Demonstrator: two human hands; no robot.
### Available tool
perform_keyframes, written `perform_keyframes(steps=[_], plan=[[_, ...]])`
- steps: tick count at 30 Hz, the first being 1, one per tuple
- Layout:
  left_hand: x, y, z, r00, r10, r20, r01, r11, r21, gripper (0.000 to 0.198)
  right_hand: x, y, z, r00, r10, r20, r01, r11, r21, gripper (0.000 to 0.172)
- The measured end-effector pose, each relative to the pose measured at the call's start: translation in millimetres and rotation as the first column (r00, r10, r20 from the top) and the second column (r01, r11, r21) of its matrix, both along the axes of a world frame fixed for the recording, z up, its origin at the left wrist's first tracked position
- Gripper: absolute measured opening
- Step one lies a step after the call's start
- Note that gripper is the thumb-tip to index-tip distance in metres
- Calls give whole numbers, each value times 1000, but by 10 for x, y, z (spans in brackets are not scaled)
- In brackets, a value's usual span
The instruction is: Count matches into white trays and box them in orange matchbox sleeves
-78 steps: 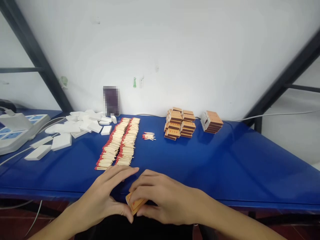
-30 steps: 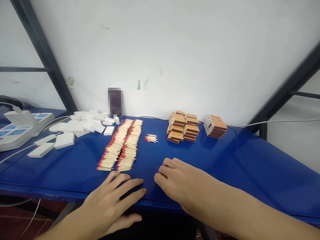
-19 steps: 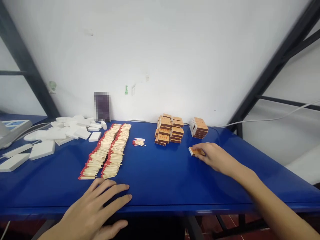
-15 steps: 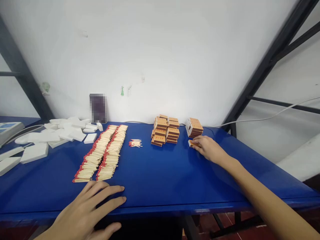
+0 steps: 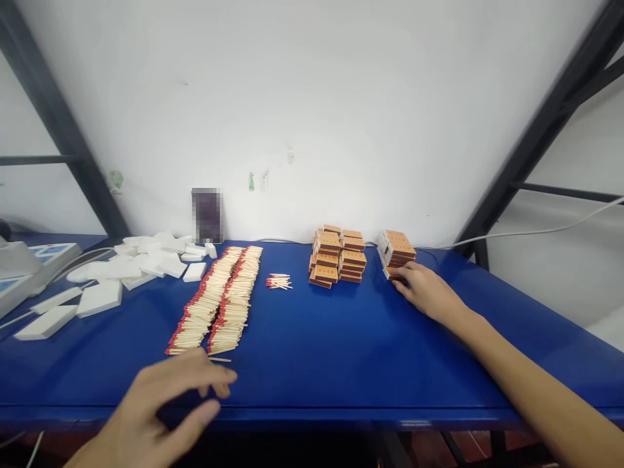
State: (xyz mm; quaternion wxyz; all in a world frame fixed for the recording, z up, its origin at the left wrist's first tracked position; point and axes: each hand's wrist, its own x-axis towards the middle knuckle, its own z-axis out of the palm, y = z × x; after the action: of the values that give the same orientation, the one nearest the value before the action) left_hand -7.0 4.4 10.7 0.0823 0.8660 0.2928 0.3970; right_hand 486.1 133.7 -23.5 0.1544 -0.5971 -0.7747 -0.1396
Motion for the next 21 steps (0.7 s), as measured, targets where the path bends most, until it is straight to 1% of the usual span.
perform_keyframes(steps=[1, 2, 3, 4, 5, 6, 7, 8, 10, 11, 13, 15, 17, 19, 21], plan=[[-97, 72, 46, 999, 55, 3, -55, 998, -17, 20, -2, -2, -8, 1000, 7, -4, -7, 1000, 9, 40], [-207, 171, 97, 991, 128, -29, -129, 991, -30, 18, -3, 1, -13, 1000, 15, -5, -15, 1000, 15, 38], [-326, 297, 149, 973, 214, -89, -217, 976, -20, 20, -3, 6, -15, 1000, 21, -5, -21, 1000, 21, 37], [-446, 444, 195, 939, 307, -157, -306, 951, 37, 25, -3, 13, -16, 1000, 25, -3, -25, 999, 27, 36], [-557, 606, 231, 877, 401, -263, -386, 916, 108, 31, -1, 19, -16, 1000, 23, 0, -23, 999, 32, 37], [-654, 774, 254, 793, 479, -376, -431, 878, 209, 35, 0, 25, -17, 1000, 19, 5, -19, 999, 35, 37], [-730, 937, 260, 689, 544, -479, -443, 839, 316, 39, 1, 28, -20, 1000, 13, 11, -14, 999, 36, 38], [-783, 1085, 251, 653, 561, -509, -441, 828, 346, 39, 2, 29, -25, 1000, 6, 16, -7, 999, 36, 39], [-830, 1305, 204, 623, 552, -554, -412, 834, 368, 39, 2, 29, -39, 1000, -11, 26, 10, 999, 35, 39], [-834, 1366, 174, 619, 534, -576, -387, 845, 368, 38, 1, 28, -47, 999, -20, 28, 19, 999, 35, 39], [-837, 1390, 121, 610, 499, -615, -342, 867, 364, 39, -1, 25, -58, 999, -45, 31, 43, 998, 37, 41], [-872, 1302, 83, 604, 481, -635, -319, 876, 361, 40, -6, 17, -54, 997, -67, 32, 66, 997, 34, 43], [-960, 1138, 44, 603, 485, -633, -318, 874, 367, 40, -26, -7, -31, 996, -86, 33, 85, 996, 29, 44], [-1093, 936, -21, 620, 514, -593, -337, 857, 390, 40, -88, -54, 13, 995, -96, 32, 95, 995, 36, 44], [-1241, 728, -121, 681, 514, -521, -366, 856, 366, 39, -219, -125, 73, 997, -78, 21, 77, 995, 71, 44]])
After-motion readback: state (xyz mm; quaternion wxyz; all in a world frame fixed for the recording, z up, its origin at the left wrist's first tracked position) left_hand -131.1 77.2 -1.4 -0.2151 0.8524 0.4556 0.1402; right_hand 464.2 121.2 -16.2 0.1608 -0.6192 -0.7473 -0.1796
